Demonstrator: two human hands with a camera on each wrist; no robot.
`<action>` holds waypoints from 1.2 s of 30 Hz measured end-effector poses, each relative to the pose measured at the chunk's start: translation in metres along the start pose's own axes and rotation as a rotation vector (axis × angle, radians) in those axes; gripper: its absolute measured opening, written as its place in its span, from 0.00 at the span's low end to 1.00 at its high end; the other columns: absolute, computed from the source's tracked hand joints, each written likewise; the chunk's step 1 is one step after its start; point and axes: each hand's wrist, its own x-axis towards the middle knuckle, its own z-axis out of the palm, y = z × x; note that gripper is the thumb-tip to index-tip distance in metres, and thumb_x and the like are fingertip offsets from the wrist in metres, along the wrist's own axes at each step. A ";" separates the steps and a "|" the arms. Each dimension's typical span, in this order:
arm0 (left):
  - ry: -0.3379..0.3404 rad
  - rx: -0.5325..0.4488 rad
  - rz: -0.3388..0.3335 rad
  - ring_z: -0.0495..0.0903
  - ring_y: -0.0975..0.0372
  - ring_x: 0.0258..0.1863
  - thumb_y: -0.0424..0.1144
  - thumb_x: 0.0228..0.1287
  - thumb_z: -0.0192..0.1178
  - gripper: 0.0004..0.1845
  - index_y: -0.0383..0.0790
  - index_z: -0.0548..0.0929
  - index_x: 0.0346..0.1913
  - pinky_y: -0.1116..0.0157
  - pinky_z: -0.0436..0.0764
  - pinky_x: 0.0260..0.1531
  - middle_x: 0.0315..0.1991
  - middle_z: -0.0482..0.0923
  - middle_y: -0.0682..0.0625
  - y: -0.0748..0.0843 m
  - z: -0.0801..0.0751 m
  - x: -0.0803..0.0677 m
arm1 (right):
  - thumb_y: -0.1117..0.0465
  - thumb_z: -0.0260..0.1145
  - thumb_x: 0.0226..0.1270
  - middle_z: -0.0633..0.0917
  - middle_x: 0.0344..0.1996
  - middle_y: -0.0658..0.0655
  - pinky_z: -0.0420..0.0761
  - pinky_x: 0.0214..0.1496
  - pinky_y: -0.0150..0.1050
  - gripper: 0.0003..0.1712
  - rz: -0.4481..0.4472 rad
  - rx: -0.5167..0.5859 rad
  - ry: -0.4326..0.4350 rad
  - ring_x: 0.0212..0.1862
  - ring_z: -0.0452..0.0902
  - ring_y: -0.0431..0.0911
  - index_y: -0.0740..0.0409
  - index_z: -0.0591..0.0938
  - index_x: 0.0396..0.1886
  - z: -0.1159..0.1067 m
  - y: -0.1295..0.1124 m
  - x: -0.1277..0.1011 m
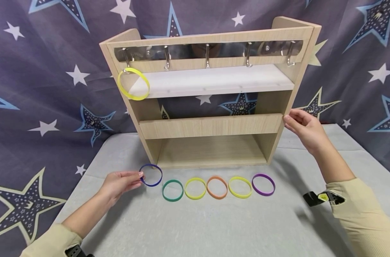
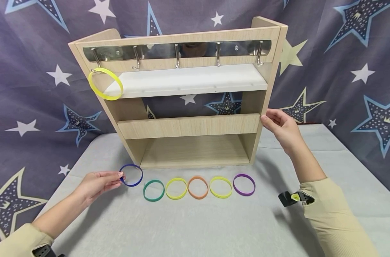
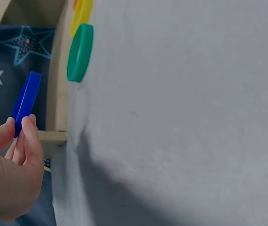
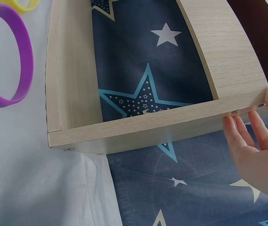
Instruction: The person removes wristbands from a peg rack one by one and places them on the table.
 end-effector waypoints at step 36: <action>-0.054 0.184 -0.144 0.85 0.70 0.25 0.29 0.64 0.59 0.19 0.16 0.72 0.53 0.76 0.86 0.32 0.25 0.85 0.53 -0.028 -0.007 0.002 | 0.70 0.61 0.67 0.81 0.34 0.44 0.83 0.46 0.20 0.10 0.006 -0.001 -0.007 0.39 0.80 0.32 0.51 0.80 0.41 -0.002 0.000 0.000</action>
